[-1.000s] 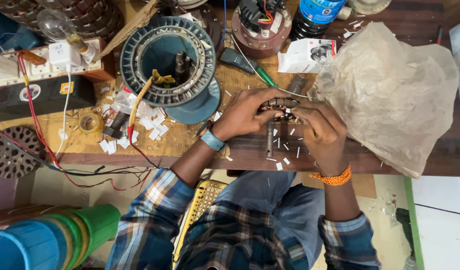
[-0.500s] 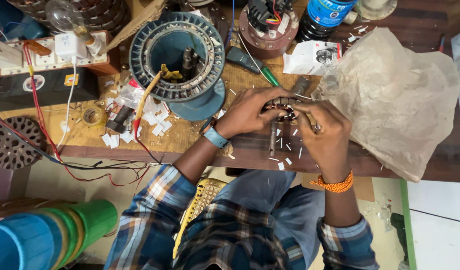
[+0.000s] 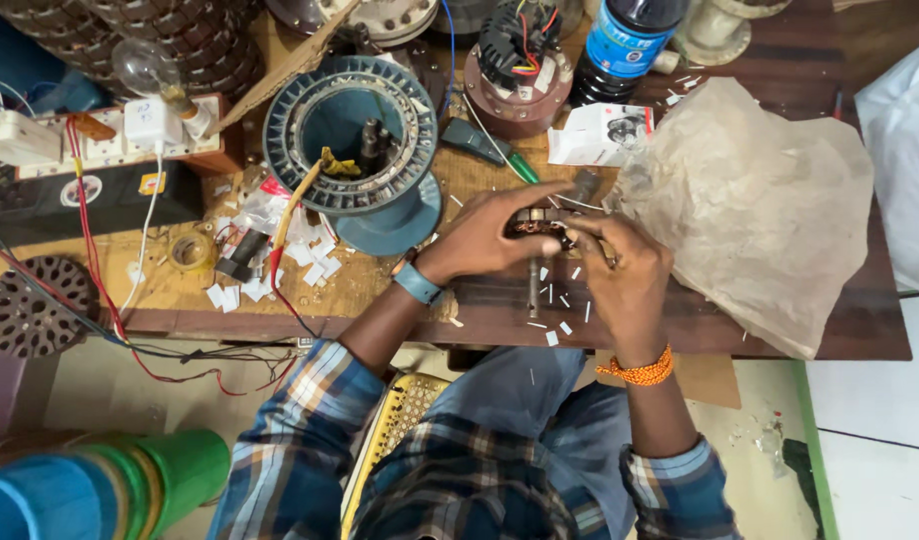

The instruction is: The person cuts small white plastic pieces using scissors and inserts them into the slots of a cylindrical electrical component. The person repeats this process for multiple slots on the component.

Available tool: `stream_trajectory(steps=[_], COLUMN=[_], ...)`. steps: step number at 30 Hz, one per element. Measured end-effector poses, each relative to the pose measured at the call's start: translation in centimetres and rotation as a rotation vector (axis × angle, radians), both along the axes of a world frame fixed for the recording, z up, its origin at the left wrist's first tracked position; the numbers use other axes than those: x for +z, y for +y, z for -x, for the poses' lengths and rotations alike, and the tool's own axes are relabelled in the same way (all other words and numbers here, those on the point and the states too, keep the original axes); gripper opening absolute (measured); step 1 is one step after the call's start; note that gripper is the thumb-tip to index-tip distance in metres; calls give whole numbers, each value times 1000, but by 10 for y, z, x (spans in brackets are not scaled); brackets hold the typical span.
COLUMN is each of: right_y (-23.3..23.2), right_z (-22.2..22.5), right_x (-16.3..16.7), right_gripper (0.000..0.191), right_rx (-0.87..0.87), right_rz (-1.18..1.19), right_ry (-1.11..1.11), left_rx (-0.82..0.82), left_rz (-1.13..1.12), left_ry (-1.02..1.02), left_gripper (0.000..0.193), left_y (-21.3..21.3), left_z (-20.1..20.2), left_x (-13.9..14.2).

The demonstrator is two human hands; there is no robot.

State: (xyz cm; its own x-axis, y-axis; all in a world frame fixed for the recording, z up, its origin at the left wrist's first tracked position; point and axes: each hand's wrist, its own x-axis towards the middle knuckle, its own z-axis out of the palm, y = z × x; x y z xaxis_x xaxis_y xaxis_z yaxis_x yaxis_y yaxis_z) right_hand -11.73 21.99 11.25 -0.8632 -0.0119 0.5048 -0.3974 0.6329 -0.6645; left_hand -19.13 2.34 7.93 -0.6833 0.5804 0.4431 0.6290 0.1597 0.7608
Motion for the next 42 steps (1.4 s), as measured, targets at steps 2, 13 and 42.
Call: stream_trajectory(steps=[2,13,42], right_y=[0,14,3], right_z=[-1,-8,-15], right_x=[-1,-8,2], right_gripper=[18,16,26], right_rx=[22,36,8], right_rz=[10,23,-293], right_ry=[28,-18,128], left_rx=[16,17,139], left_rz=[-32,212,338], left_ry=[-68,-211,13], left_gripper=[48,42,38], left_y=[-2,10,12], left_z=[0,-2,-10], left_x=[-1,21,17])
